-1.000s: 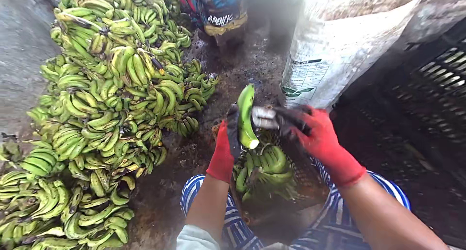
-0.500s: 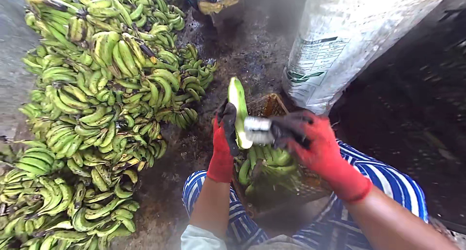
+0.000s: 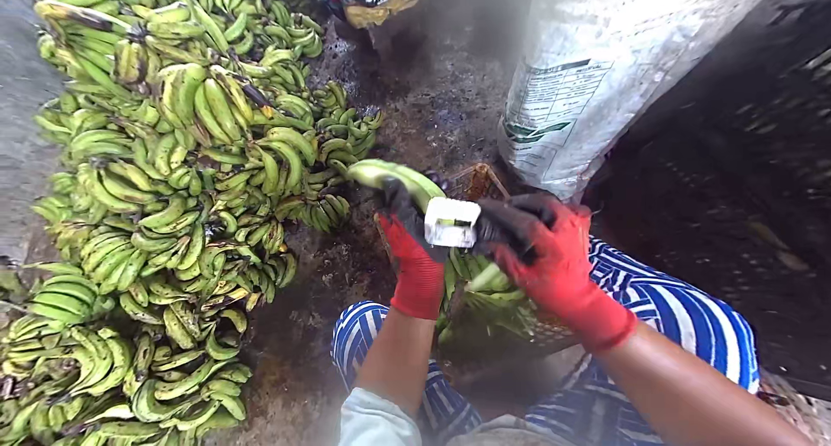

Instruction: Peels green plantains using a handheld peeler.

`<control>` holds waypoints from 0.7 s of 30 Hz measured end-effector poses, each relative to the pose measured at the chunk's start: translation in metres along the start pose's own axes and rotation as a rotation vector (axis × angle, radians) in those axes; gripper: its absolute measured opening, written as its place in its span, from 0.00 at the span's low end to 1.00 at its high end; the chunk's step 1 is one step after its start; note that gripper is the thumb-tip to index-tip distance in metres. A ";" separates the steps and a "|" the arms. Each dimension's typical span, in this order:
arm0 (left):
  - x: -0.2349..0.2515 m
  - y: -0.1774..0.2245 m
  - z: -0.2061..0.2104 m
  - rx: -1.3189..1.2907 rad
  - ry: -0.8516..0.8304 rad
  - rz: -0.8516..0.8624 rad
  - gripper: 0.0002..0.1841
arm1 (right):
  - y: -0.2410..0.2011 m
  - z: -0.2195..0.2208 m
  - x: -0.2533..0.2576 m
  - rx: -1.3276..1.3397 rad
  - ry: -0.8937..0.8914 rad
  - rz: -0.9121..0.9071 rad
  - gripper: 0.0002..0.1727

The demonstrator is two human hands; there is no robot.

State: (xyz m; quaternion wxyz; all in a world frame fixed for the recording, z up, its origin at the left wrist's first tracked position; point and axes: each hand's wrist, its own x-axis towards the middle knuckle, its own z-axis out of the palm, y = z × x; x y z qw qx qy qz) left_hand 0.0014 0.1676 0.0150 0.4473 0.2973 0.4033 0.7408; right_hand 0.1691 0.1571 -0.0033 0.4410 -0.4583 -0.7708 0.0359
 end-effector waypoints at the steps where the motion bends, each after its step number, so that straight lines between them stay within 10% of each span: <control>1: -0.001 0.001 0.005 -0.079 0.030 0.062 0.19 | -0.002 0.002 -0.002 0.023 0.020 -0.042 0.25; 9: 0.014 0.015 -0.035 0.308 -0.781 -0.476 0.27 | 0.056 -0.006 0.059 -0.014 -0.069 0.077 0.28; 13: 0.018 -0.001 -0.024 -0.175 -0.473 -0.274 0.16 | 0.033 0.003 0.028 -0.068 0.025 0.027 0.29; 16: 0.024 0.018 0.002 -0.619 -0.213 -0.352 0.27 | 0.013 0.016 0.007 0.005 0.146 -0.222 0.23; 21: 0.000 0.020 -0.018 -0.230 -0.393 -0.256 0.18 | 0.015 0.009 0.022 0.103 0.036 -0.148 0.26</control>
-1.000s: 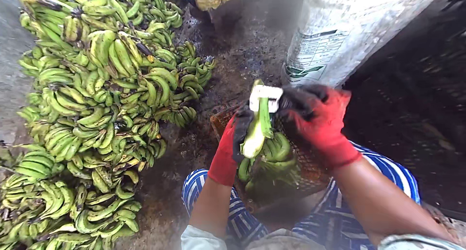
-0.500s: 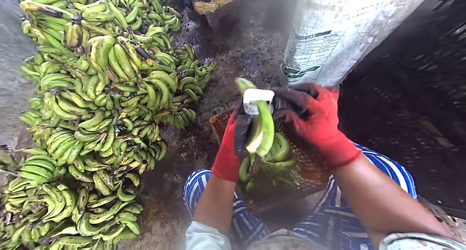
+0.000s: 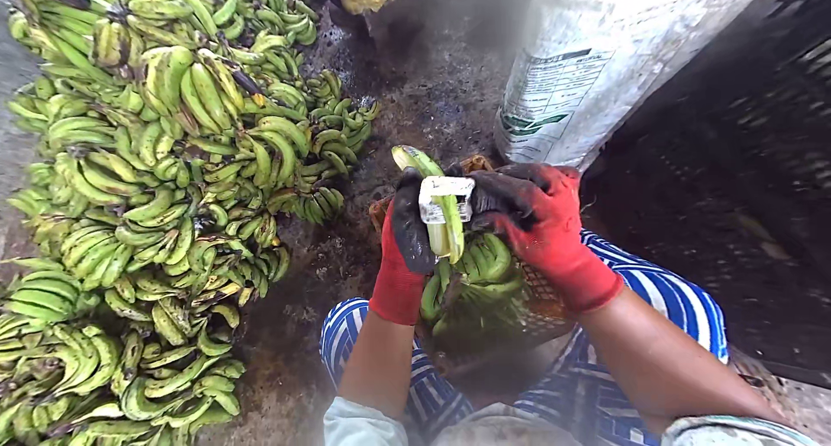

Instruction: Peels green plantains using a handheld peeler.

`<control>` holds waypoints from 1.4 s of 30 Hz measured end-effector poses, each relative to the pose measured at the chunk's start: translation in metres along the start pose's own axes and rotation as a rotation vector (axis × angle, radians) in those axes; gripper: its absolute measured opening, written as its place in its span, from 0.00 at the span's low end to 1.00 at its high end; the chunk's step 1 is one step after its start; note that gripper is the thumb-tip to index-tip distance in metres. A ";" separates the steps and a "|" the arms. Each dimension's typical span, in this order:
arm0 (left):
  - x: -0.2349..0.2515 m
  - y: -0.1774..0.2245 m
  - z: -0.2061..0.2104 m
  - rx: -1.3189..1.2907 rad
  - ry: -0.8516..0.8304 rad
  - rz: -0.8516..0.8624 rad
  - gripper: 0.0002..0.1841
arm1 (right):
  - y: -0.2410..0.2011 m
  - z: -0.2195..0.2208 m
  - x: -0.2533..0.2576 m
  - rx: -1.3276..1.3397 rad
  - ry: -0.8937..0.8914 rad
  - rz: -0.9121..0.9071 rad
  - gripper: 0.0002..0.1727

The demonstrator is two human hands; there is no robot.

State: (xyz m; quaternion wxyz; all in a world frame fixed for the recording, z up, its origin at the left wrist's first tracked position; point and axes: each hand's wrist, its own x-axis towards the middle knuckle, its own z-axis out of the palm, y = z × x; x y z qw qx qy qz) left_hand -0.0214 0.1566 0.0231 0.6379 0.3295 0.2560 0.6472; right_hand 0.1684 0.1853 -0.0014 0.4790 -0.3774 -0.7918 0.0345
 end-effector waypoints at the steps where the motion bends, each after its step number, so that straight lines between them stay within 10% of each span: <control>1: -0.003 0.001 -0.004 0.122 0.031 0.007 0.19 | 0.001 0.002 -0.002 -0.003 0.030 -0.028 0.25; 5: -0.018 0.011 -0.007 0.770 0.003 0.033 0.23 | 0.012 -0.002 0.009 0.002 -0.087 0.074 0.25; 8: -0.016 0.009 -0.003 0.795 -0.140 -0.058 0.31 | 0.031 -0.007 0.035 -0.056 -0.287 0.395 0.27; 15: 0.010 0.019 -0.016 -0.315 0.047 -0.101 0.28 | -0.006 0.008 -0.009 -0.008 0.009 -0.212 0.22; 19: -0.008 0.002 -0.007 0.295 0.094 0.064 0.15 | -0.011 0.007 0.012 0.202 -0.178 0.274 0.22; 22: -0.007 0.002 -0.004 0.257 0.063 -0.008 0.15 | 0.010 0.006 0.020 0.327 -0.257 0.624 0.21; 28: 0.009 0.011 -0.028 -0.174 0.033 -0.180 0.26 | 0.011 -0.014 -0.002 0.210 -0.307 -0.055 0.24; 32: -0.003 -0.017 -0.021 0.181 0.090 0.006 0.17 | 0.005 -0.006 0.002 0.127 -0.259 0.252 0.22; 35: -0.008 -0.015 -0.006 0.056 0.101 -0.155 0.18 | 0.029 -0.007 0.017 0.126 -0.152 0.563 0.23; 42: 0.002 0.005 -0.027 -0.115 0.071 -0.241 0.22 | 0.007 -0.009 -0.010 0.246 -0.324 -0.129 0.23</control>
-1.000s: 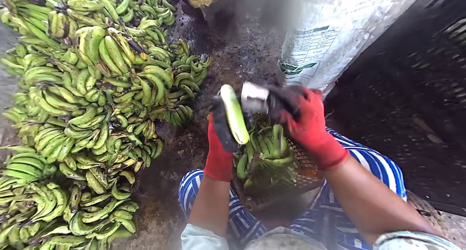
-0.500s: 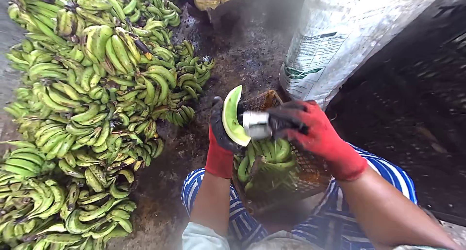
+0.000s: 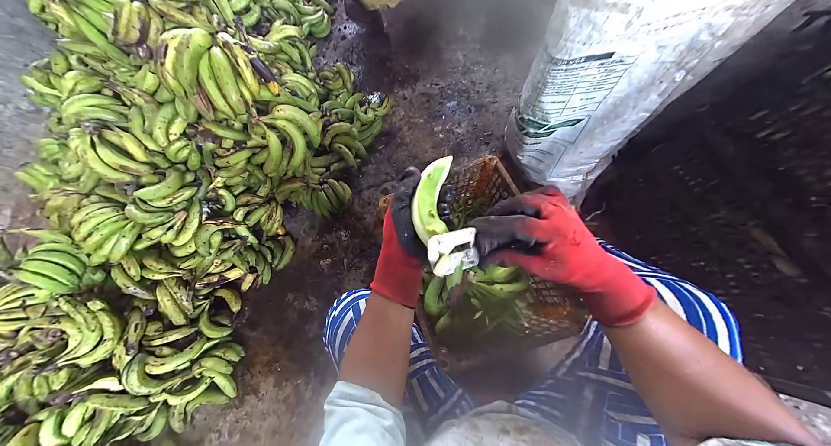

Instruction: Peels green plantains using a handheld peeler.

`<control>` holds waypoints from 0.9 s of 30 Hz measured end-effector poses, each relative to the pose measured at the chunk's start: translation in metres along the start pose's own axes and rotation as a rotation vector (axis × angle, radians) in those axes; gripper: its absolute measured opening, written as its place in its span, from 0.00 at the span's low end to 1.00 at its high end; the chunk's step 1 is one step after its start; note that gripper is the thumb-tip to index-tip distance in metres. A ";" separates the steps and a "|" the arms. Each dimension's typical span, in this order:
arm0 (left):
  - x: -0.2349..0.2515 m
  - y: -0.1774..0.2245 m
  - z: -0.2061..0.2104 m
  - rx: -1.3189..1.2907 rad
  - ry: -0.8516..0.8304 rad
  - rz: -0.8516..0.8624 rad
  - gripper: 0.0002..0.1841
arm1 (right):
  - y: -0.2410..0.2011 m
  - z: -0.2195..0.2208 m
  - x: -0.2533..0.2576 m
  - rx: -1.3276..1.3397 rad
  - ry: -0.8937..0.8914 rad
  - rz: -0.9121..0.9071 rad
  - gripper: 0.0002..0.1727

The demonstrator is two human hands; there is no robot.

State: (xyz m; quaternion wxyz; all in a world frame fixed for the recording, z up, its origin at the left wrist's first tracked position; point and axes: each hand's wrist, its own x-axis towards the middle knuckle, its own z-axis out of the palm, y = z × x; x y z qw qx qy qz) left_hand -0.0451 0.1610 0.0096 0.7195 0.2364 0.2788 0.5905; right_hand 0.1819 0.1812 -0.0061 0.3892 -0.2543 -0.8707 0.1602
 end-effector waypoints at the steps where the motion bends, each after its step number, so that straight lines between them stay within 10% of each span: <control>1: -0.001 -0.006 -0.001 0.093 0.015 0.035 0.19 | -0.004 0.004 0.002 -0.020 0.004 0.025 0.23; 9: -0.006 -0.015 0.010 0.151 0.044 0.098 0.19 | 0.028 0.006 0.012 0.271 0.245 0.796 0.19; 16: 0.002 -0.006 0.002 0.116 0.085 0.169 0.16 | 0.006 0.004 0.002 0.074 -0.037 0.051 0.23; 23: 0.002 -0.012 0.000 0.106 0.118 0.071 0.17 | 0.022 0.005 0.006 0.129 0.260 0.619 0.24; 27: 0.008 0.010 -0.021 0.044 0.176 0.169 0.18 | 0.033 0.000 -0.004 -0.063 -0.317 0.637 0.18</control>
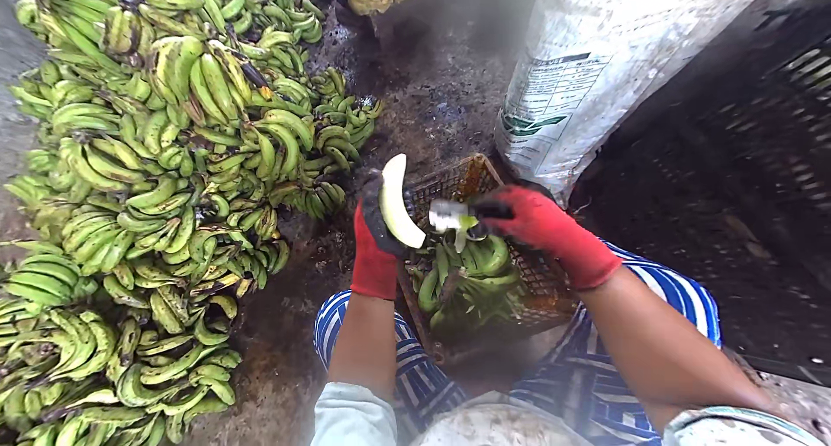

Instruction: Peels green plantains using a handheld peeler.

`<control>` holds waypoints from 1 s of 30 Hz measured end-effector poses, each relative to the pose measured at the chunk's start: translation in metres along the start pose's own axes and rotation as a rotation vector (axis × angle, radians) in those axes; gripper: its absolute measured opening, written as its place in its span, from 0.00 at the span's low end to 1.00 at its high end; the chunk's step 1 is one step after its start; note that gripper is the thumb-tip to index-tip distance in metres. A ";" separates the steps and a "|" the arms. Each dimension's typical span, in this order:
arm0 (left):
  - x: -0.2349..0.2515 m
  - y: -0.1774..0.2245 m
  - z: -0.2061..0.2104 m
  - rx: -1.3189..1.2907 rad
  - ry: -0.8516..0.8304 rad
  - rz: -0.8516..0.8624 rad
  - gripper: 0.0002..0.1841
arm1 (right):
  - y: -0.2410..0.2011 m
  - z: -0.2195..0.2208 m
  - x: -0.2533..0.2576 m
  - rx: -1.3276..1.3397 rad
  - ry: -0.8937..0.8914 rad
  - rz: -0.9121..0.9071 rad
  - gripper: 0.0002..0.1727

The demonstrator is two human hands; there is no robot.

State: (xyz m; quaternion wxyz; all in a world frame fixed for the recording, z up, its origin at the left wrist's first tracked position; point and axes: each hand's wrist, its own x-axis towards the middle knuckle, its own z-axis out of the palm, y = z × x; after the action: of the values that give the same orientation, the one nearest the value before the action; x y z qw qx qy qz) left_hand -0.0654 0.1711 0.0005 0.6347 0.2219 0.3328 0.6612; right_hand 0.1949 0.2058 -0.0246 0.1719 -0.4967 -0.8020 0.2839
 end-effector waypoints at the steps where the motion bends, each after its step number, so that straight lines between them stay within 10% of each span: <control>1: 0.004 0.004 -0.003 -0.057 -0.016 0.038 0.20 | 0.005 0.003 0.002 -0.185 -0.114 0.072 0.18; 3: 0.011 0.006 -0.009 -0.150 -0.086 0.108 0.24 | 0.009 0.000 -0.004 -0.202 -0.141 0.151 0.18; 9: -0.019 -0.041 0.028 0.184 -0.380 -0.046 0.13 | -0.037 0.001 -0.052 1.066 -0.090 -0.153 0.21; 12: -0.033 -0.091 0.007 0.568 -0.330 -0.070 0.07 | -0.058 -0.022 -0.082 0.569 0.153 -0.092 0.17; 17: -0.001 -0.174 0.020 1.324 -0.409 -0.395 0.31 | -0.043 -0.185 -0.118 -0.310 1.028 0.131 0.21; 22: -0.021 -0.221 0.001 1.927 -0.354 -0.386 0.38 | -0.039 -0.269 -0.136 -0.354 1.681 0.022 0.25; 25: -0.023 -0.216 -0.022 1.637 -0.226 -0.209 0.35 | -0.026 -0.198 -0.116 0.052 1.526 -0.201 0.25; 30: -0.021 -0.199 -0.025 0.971 0.094 -0.168 0.29 | 0.000 0.006 -0.074 1.020 0.771 0.333 0.19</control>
State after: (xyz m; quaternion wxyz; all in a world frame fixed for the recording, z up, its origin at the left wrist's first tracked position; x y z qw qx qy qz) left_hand 0.0563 0.1405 -0.1577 0.4935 0.4344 0.6472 0.3859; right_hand 0.2246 0.1374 -0.0289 0.6145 -0.5363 -0.3603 0.4528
